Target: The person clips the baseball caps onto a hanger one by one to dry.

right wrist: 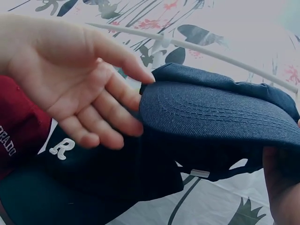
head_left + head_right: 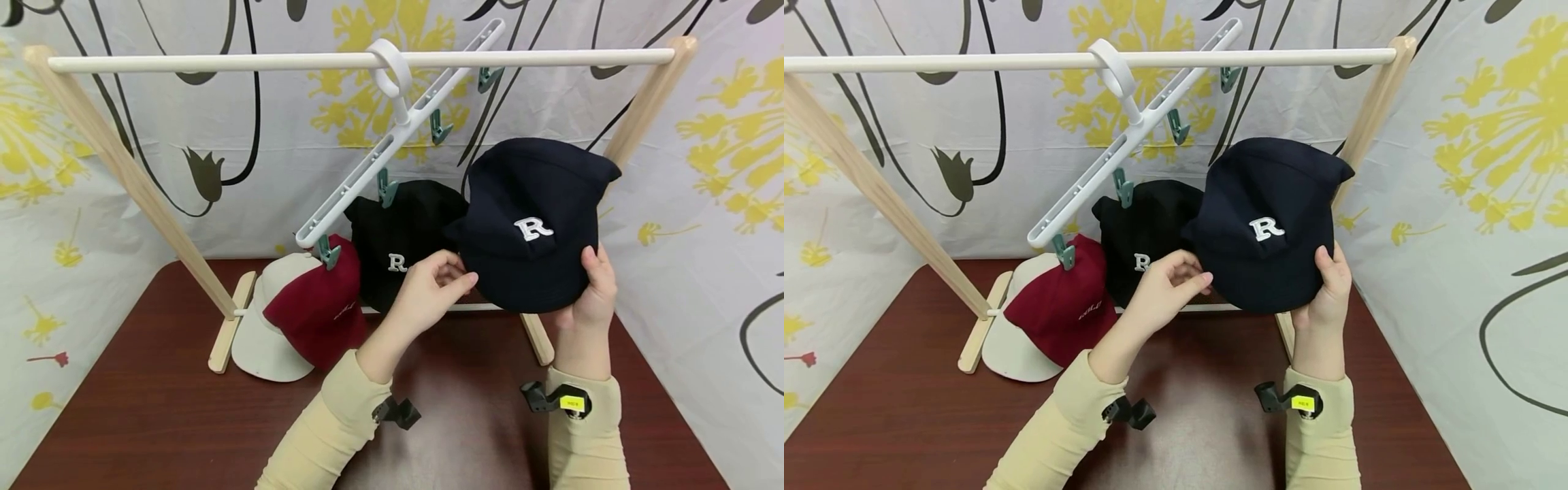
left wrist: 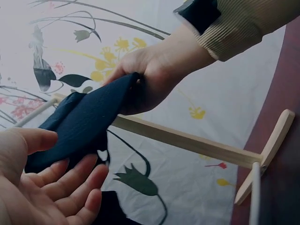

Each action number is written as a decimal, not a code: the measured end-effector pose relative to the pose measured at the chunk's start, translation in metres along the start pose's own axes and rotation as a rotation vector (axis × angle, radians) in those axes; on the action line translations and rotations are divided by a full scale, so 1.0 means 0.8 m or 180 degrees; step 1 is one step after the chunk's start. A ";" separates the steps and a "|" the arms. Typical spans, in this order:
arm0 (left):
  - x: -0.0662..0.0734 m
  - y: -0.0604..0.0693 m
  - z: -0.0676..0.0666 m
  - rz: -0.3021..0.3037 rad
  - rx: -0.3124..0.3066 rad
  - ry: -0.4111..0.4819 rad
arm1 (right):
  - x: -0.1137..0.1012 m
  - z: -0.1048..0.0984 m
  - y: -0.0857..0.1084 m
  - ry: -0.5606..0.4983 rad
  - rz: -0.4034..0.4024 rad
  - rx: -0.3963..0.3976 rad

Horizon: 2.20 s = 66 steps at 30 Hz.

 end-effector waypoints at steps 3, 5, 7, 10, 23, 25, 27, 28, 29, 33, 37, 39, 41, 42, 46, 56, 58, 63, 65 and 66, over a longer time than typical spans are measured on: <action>0.011 -0.005 -0.012 0.0079 0.0172 0.0024 | -0.003 0.000 0.000 -0.0058 0.0012 0.0014; 0.018 -0.008 -0.017 0.0142 0.0243 0.0130 | -0.005 -0.001 0.000 -0.0091 0.0010 0.0045; 0.026 -0.011 -0.023 0.0218 0.0345 0.0222 | -0.007 -0.003 0.000 -0.0093 -0.0008 0.0088; 0.040 -0.016 -0.034 0.0367 0.0545 0.0336 | -0.009 -0.004 0.000 -0.0071 -0.0041 0.0135; 0.077 -0.043 -0.061 0.0707 0.0989 0.0670 | -0.018 -0.008 0.001 -0.0045 -0.0137 0.0226; 0.079 -0.047 -0.061 0.0685 0.0976 0.0763 | -0.018 -0.009 0.001 -0.0050 -0.0135 0.0226; 0.081 -0.052 -0.059 0.0654 0.0943 0.0867 | -0.017 -0.008 0.000 -0.0054 -0.0136 0.0218; 0.082 -0.055 -0.058 0.0636 0.0928 0.0909 | -0.017 -0.008 0.000 -0.0059 -0.0132 0.0209; 0.083 -0.058 -0.057 0.0611 0.0915 0.0937 | -0.016 -0.008 0.000 -0.0059 -0.0131 0.0205; 0.084 -0.070 -0.058 0.0451 0.0947 0.1070 | -0.014 -0.006 0.001 -0.0048 -0.0127 0.0190; 0.081 -0.083 -0.059 0.0275 0.0952 0.1220 | -0.014 -0.007 0.001 -0.0046 -0.0113 0.0235; 0.080 -0.089 -0.059 0.0213 0.0946 0.1269 | -0.014 -0.007 0.001 -0.0049 -0.0095 0.0237; 0.079 -0.093 -0.058 0.0167 0.0940 0.1328 | -0.014 -0.006 0.001 -0.0050 -0.0081 0.0224; 0.079 -0.094 -0.058 0.0140 0.0939 0.1355 | -0.014 -0.006 0.001 -0.0050 -0.0073 0.0214; 0.080 -0.099 -0.053 0.0054 0.0903 0.1454 | -0.013 -0.005 0.000 -0.0051 -0.0068 0.0177; 0.081 -0.126 -0.045 -0.0068 0.0906 0.1052 | -0.010 -0.002 0.001 -0.0093 -0.0046 0.0094; 0.080 -0.131 -0.045 -0.0113 0.0923 0.0965 | -0.009 -0.001 0.001 -0.0086 -0.0037 0.0083; 0.076 -0.145 -0.047 -0.0256 0.1000 0.0637 | -0.007 0.001 0.003 -0.0079 -0.0012 0.0070; 0.073 -0.149 -0.049 -0.0330 0.1028 0.0434 | -0.006 0.001 0.003 -0.0068 -0.0003 0.0077; 0.071 -0.150 -0.050 -0.0364 0.1037 0.0347 | -0.005 0.001 0.003 -0.0067 0.0001 0.0080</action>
Point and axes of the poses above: each hand's wrist, its own y-axis away from the middle knuckle, its own z-axis out of the palm, x = y × z, the point moved 10 cm from there along -y, towards the middle knuckle, and after that the axes turned 13 degrees about x, right-handed, at the moved point
